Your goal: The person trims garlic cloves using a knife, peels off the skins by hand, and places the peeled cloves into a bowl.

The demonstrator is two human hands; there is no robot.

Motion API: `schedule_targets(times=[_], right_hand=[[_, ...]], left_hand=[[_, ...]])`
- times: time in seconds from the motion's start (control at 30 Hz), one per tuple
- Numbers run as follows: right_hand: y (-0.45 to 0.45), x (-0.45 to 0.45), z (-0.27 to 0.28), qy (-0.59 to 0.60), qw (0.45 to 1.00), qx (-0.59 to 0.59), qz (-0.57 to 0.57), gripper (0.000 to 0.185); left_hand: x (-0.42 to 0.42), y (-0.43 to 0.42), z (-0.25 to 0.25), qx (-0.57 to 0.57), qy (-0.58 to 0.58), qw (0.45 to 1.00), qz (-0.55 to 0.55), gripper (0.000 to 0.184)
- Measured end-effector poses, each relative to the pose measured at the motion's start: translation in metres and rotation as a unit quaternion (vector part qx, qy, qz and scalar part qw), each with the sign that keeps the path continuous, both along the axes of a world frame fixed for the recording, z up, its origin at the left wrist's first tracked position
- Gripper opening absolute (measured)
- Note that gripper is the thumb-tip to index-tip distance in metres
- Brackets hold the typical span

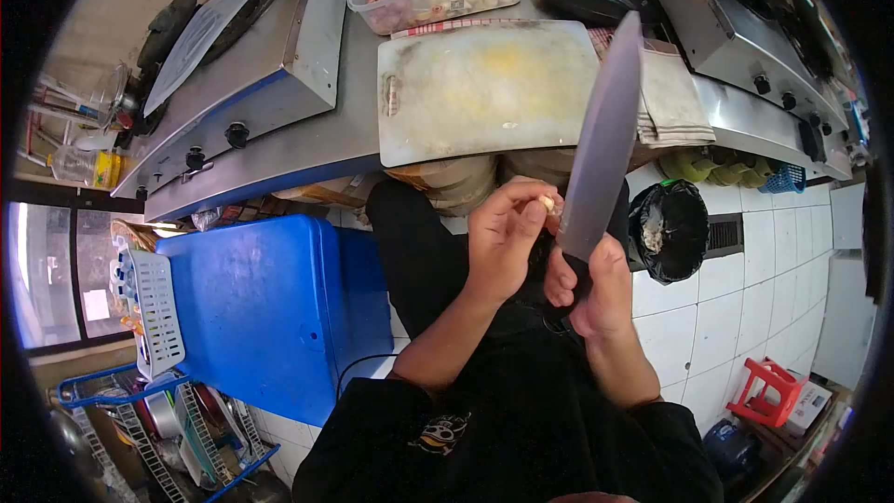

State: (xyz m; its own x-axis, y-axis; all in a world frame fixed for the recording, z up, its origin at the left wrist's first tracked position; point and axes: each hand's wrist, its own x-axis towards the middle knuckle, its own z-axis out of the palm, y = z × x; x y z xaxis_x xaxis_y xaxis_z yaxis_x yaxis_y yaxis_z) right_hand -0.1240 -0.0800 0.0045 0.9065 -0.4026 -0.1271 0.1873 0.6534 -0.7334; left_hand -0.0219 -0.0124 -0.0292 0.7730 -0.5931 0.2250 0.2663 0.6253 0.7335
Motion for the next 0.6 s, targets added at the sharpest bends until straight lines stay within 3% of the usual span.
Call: schedule_targets(times=[0.03,0.1,0.13,0.23,0.3,0.43,0.6], right_hand=[[-0.001,0.001,0.0,0.0,1.0,0.001,0.0,0.053],[-0.003,0.0,-0.001,0.025,0.99,-0.14,-0.024,0.052],[-0.004,0.0,-0.001,0.025,0.99,-0.139,-0.025,0.052],[-0.006,-0.001,-0.002,0.024,0.994,-0.109,-0.006,0.053],[-0.004,-0.002,-0.003,0.004,1.0,-0.014,0.009,0.055],[0.0,-0.003,-0.009,-0.002,1.0,0.025,0.008,0.056],[0.005,-0.004,-0.013,0.001,0.999,0.047,0.002,0.056]], left_hand=[[0.001,0.002,0.001,0.074,-0.081,0.993,0.049,0.018],[-0.001,0.002,0.001,0.076,-0.106,0.989,0.064,0.019],[-0.002,0.002,0.001,0.077,-0.13,0.985,0.078,0.019],[-0.003,0.005,0.003,0.104,-0.071,0.991,0.036,0.019],[-0.007,0.005,0.006,0.116,-0.053,0.991,0.046,0.019],[-0.012,-0.003,0.001,0.11,0.008,0.991,0.078,0.023],[-0.019,-0.003,0.005,0.176,-0.058,0.973,0.139,0.031]])
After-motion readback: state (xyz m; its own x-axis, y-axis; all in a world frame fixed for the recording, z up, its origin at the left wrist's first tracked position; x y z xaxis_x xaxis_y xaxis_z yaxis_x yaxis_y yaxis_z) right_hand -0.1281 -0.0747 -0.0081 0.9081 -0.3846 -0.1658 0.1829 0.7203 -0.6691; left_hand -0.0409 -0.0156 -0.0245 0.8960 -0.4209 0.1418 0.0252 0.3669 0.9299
